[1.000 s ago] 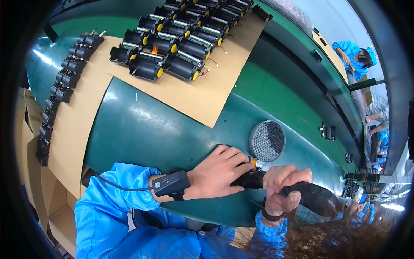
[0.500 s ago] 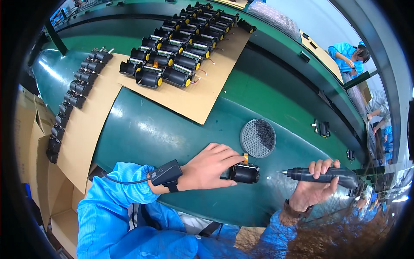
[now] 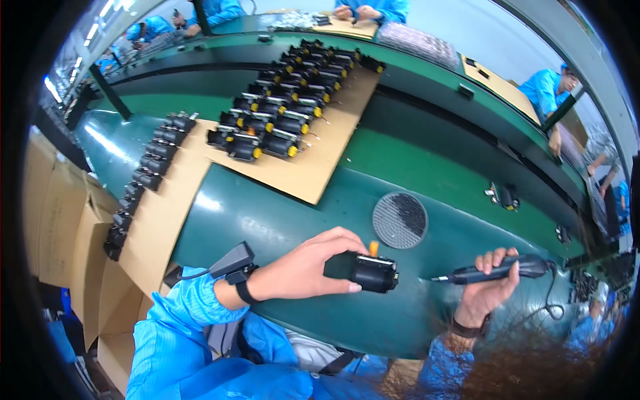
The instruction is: The person picks up black components from a conveyor belt, inserts a yellow part into each, and uses an electric screwdriver to fasten them before placing them in a cardboard box.
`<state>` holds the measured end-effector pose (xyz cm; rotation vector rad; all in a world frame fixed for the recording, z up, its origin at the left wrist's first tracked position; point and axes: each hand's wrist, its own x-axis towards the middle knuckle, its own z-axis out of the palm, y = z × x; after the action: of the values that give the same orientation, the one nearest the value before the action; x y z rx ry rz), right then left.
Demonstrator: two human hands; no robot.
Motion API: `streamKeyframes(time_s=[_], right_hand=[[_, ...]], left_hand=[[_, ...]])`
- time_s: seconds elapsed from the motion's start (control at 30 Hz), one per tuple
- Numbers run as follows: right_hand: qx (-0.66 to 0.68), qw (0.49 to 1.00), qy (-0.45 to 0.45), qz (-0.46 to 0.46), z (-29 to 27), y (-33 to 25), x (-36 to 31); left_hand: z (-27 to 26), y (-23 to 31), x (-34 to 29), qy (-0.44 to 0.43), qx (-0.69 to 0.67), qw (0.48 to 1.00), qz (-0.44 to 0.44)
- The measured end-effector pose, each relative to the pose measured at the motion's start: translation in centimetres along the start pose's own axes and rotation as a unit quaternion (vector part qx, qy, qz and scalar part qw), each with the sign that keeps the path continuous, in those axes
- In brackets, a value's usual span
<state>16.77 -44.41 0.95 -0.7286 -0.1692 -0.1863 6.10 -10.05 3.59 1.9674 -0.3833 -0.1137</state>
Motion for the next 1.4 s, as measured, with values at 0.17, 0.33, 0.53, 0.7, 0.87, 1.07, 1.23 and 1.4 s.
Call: streamKeyframes(time_s=[0.17, 0.33, 0.53, 0.7, 0.87, 1.07, 1.23, 1.4], right_hand=[[0.041, 0.999, 0.014, 0.006, -1.1, -2.0, -0.1], [0.072, 0.996, -0.041, 0.031, -4.8, -1.5, -0.2], [0.000, 0.992, 0.125, 0.025, -1.0, -1.8, -0.4], [-0.026, 0.987, 0.159, -0.002, -1.3, -2.3, -0.3], [-0.058, 0.987, 0.149, -0.008, -2.5, -1.7, 0.4], [-0.013, 0.994, -0.107, -0.009, -8.5, -0.8, 4.6], [-0.182, 0.966, 0.178, 0.039, -3.3, -2.0, 0.2], [-0.126, 0.949, 0.245, 0.155, -7.2, -4.1, -0.3]], left_hand=[[-5.3, 3.0, -6.1, 0.078, 0.224, 0.969, -0.062], [-4.4, 2.0, -10.8, 0.061, 0.423, 0.899, -0.092], [-4.9, 0.0, -13.2, 0.097, 0.374, 0.922, -0.028], [-14.4, -0.5, -19.3, 0.335, 0.357, 0.853, -0.179], [-20.4, -8.2, -30.0, 0.469, 0.464, 0.685, -0.309], [-22.8, -13.1, -29.7, 0.460, 0.498, 0.667, -0.311], [-23.8, -13.5, -28.3, 0.480, 0.497, 0.671, -0.270], [-24.1, -13.0, -25.3, 0.467, 0.520, 0.665, -0.262]])
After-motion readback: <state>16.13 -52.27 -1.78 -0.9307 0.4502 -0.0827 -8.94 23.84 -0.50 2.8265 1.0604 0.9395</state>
